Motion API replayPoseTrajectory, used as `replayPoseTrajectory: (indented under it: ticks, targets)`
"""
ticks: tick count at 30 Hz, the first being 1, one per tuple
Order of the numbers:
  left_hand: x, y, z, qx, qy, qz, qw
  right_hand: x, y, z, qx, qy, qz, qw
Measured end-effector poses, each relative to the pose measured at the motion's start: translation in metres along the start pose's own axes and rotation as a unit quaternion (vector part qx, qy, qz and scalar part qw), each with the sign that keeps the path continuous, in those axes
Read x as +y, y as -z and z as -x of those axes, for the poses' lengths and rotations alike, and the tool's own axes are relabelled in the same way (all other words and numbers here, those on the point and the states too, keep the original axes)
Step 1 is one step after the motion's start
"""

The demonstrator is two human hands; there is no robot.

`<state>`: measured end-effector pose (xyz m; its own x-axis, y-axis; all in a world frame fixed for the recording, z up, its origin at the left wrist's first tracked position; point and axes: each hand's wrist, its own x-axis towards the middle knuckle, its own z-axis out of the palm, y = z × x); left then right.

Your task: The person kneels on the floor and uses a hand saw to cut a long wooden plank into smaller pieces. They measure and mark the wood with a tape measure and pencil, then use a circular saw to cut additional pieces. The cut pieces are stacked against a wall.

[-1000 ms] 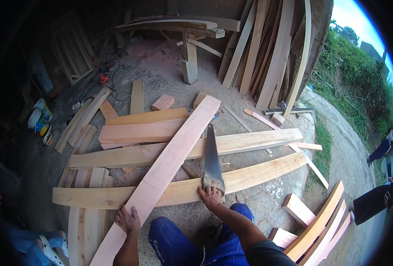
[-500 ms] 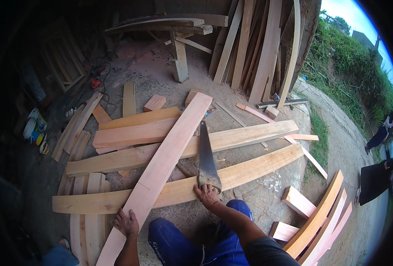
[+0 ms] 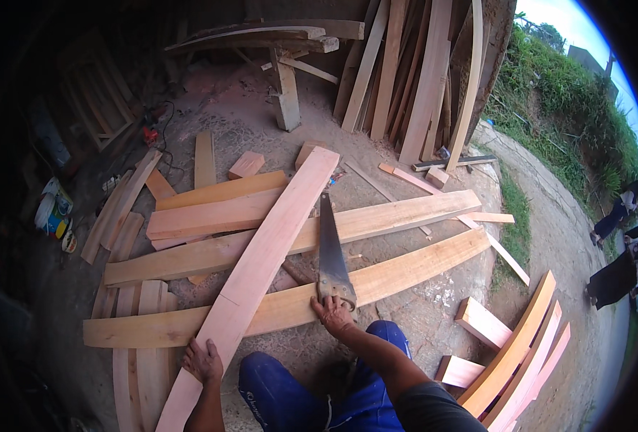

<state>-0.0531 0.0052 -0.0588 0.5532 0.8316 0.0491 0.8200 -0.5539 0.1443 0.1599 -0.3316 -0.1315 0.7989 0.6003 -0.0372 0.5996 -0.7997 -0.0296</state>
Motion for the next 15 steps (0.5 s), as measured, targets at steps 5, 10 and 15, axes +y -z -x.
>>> replayPoseTrajectory:
  ticks: [5, 10, 15]
  targets:
    - [-0.004, -0.009, 0.001, 0.027, -0.009, 0.001, 1.000, 0.001, 0.003, 0.002, -0.001, 0.003, 0.002, 1.000]
    - [0.001, -0.009, 0.005, 0.002, 0.000, 0.012, 1.000, 0.008, -0.002, 0.004, 0.001, 0.004, 0.004, 1.000]
    - [-0.001, 0.002, 0.004, -0.012, -0.006, 0.035, 0.999, 0.003, -0.007, 0.002, 0.038, 0.009, 0.010, 0.999]
